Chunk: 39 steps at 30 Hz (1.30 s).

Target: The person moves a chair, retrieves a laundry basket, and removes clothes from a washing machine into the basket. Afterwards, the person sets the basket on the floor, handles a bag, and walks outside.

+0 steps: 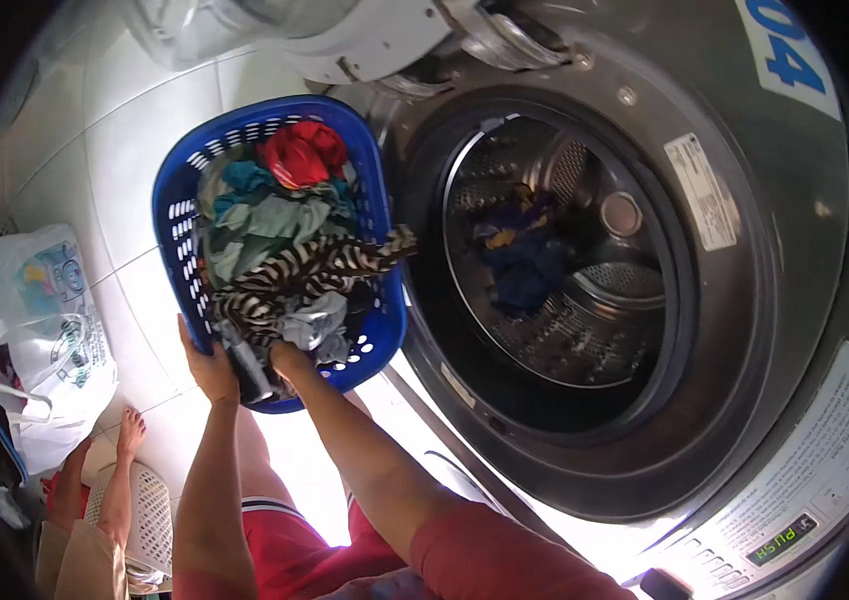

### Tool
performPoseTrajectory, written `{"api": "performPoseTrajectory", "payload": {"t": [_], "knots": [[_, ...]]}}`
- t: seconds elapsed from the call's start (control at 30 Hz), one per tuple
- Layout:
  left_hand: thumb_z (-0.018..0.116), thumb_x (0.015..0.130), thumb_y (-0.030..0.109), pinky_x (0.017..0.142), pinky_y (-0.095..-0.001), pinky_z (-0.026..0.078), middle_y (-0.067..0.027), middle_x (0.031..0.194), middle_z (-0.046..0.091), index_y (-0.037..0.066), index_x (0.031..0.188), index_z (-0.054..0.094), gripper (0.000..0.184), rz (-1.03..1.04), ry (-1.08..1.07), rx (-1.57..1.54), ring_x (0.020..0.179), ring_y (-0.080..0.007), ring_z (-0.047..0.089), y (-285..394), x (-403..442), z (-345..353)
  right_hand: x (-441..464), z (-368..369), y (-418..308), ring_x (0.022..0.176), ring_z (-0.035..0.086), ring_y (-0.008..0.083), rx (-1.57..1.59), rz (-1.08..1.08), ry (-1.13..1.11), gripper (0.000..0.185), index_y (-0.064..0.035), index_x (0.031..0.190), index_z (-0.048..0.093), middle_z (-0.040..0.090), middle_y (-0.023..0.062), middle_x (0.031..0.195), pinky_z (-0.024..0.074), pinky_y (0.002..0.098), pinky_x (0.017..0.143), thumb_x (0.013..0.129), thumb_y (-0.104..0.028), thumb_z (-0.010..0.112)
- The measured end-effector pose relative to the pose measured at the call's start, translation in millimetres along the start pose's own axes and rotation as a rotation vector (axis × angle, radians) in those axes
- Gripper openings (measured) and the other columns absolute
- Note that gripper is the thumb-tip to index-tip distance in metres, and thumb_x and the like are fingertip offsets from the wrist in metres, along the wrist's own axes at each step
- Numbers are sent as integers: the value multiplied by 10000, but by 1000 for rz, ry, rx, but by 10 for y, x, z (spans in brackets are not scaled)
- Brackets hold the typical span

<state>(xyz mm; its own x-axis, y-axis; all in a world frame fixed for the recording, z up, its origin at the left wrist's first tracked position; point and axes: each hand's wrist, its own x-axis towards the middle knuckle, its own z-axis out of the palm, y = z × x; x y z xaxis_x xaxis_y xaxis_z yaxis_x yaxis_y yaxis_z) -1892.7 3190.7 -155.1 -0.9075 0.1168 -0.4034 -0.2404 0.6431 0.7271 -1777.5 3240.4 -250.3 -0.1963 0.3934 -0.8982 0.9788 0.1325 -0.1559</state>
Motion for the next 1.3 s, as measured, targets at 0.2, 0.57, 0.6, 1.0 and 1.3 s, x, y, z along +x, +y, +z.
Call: {"api": "performPoseTrajectory", "payload": {"t": [0.2,0.57,0.6,1.0,1.3], "knots": [[448,651,-49,805,-312,340,-153,1125,405,112,1199,278,596,20,17,5,971,-270,443,-73,-4,10,-827,-2508,40,766,553,193,860,-354,-384,345,17,961,456,550,134,878,442,247,586,722,-230,470],[498,713,24,826,-285,314,-140,1111,406,73,1203,256,548,-11,17,3,970,-207,423,-42,-8,58,969,-3826,3275,1148,229,245,-606,137,1121,711,-27,1209,236,214,118,1263,219,344,909,697,-435,512],[495,720,28,844,-290,299,-140,1138,388,60,1198,258,535,-59,11,46,998,-207,406,-46,-5,56,940,-3886,3126,1135,247,254,-361,204,1029,709,-25,1199,251,238,129,1246,230,344,901,692,-447,509],[499,712,17,842,-283,305,-136,1107,409,20,1184,258,530,-56,-13,19,969,-195,419,-167,9,50,1180,-3255,2142,930,455,322,-168,63,810,426,-1,1050,415,489,199,968,355,368,775,707,-244,486],[515,652,-10,836,-324,321,-159,1139,375,89,1221,168,674,-129,-5,86,988,-283,426,-102,-1,6,-279,-2763,822,1069,327,231,995,-192,1014,616,18,1166,256,331,148,1159,256,297,884,624,-78,531]]}}
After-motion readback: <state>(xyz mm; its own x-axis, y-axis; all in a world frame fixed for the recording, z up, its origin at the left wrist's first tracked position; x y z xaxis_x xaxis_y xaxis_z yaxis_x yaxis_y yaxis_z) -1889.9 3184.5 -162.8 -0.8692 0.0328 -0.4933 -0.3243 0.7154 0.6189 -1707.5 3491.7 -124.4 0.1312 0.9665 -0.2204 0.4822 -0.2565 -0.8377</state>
